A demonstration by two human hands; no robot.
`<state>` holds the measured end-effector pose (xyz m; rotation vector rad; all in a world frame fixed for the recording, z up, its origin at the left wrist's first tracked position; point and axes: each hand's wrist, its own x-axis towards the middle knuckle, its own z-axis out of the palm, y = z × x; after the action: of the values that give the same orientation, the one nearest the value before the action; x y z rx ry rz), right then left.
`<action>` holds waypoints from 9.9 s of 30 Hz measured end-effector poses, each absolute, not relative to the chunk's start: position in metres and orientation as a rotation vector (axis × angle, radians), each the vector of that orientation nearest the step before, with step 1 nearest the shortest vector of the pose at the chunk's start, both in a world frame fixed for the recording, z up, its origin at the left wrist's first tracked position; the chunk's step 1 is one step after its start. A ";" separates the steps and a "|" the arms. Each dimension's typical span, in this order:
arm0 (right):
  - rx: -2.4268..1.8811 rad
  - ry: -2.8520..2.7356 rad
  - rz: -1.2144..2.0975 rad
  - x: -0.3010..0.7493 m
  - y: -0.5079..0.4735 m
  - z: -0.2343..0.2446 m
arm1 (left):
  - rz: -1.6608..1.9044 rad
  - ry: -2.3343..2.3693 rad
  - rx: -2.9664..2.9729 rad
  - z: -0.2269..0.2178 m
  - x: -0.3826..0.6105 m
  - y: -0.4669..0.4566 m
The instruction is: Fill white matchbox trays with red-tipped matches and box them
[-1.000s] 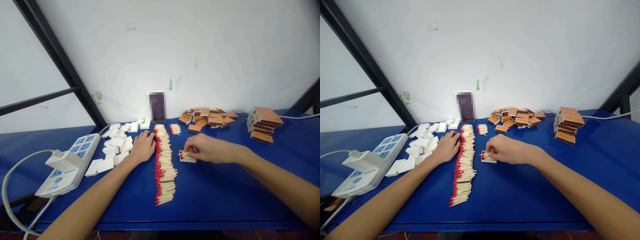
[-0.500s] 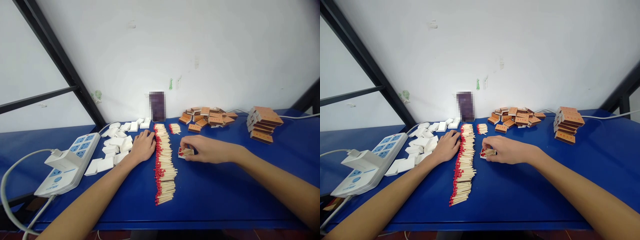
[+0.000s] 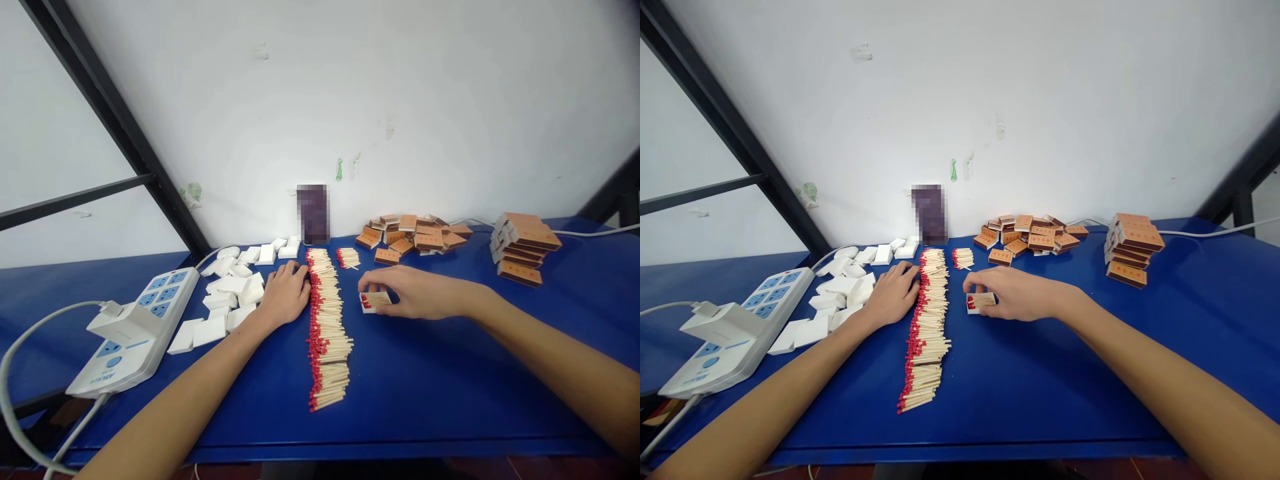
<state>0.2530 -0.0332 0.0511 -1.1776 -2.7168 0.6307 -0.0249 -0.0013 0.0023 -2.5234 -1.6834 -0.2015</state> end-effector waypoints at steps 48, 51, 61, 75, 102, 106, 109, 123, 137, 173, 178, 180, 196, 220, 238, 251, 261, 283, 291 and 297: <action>-1.057 -2.687 0.614 0.243 -0.033 0.043 | -0.183 -1.696 -2.529 0.004 -0.025 -0.003; -1.054 -2.685 0.618 0.243 -0.033 0.042 | -0.187 -1.693 -2.529 0.004 -0.025 -0.003; -1.079 -2.508 0.628 0.252 -0.020 0.039 | -0.192 -1.683 -2.522 0.004 -0.024 -0.002; -1.355 -2.352 0.086 0.241 0.026 -0.010 | -0.277 -1.752 -2.540 0.002 -0.030 0.004; -1.319 -2.328 0.164 0.247 0.026 -0.012 | -0.214 -1.649 -2.573 0.005 -0.033 0.003; -1.328 -2.360 0.156 0.246 0.024 -0.011 | -0.199 -1.646 -2.567 0.005 -0.032 0.003; -1.330 -2.354 0.165 0.246 0.023 -0.011 | -0.196 -1.634 -2.560 0.003 -0.033 0.004; -1.265 -2.310 0.174 0.246 0.023 -0.014 | -0.134 -1.638 -2.552 0.005 -0.032 0.004; -1.163 -2.298 0.086 0.247 0.025 -0.017 | -0.143 -1.630 -2.545 0.005 -0.033 0.003; -1.229 -2.399 0.130 0.245 0.016 -0.011 | -0.144 -1.618 -2.555 0.004 -0.033 0.005; -1.303 -2.402 0.108 0.244 0.016 -0.010 | -0.140 -1.624 -2.555 0.005 -0.033 0.004; -1.323 -2.412 0.096 0.244 0.016 -0.010 | -0.138 -1.629 -2.552 0.006 -0.032 0.003; -1.329 -2.427 0.098 0.244 0.017 -0.011 | -0.155 -1.629 -2.559 0.006 -0.032 0.003; -1.310 -2.469 0.107 0.245 0.018 -0.011 | -0.163 -1.623 -2.557 0.003 -0.033 0.005; -1.319 -2.547 0.043 0.243 0.013 -0.003 | -0.151 -1.615 -2.550 0.004 -0.033 0.005; -1.333 -2.700 0.246 0.253 -0.007 0.021 | -0.158 -1.613 -2.561 0.004 -0.033 0.005; -1.445 -2.667 0.434 0.259 -0.016 0.029 | -0.138 -1.617 -2.558 0.006 -0.032 0.004; -1.342 -2.736 0.307 0.266 -0.005 0.031 | -0.119 -1.608 -2.554 0.005 -0.032 0.004; -1.433 -2.680 0.393 0.262 -0.011 0.038 | -0.127 -1.633 -2.557 0.007 -0.032 0.003; -1.476 -2.686 0.344 0.262 -0.012 0.037 | -0.119 -1.628 -2.556 0.008 -0.031 0.003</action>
<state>0.2619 -0.0115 0.0372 -1.4759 -2.6855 0.3436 -0.0314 0.0026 0.0077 -2.5556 -1.6284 -0.1195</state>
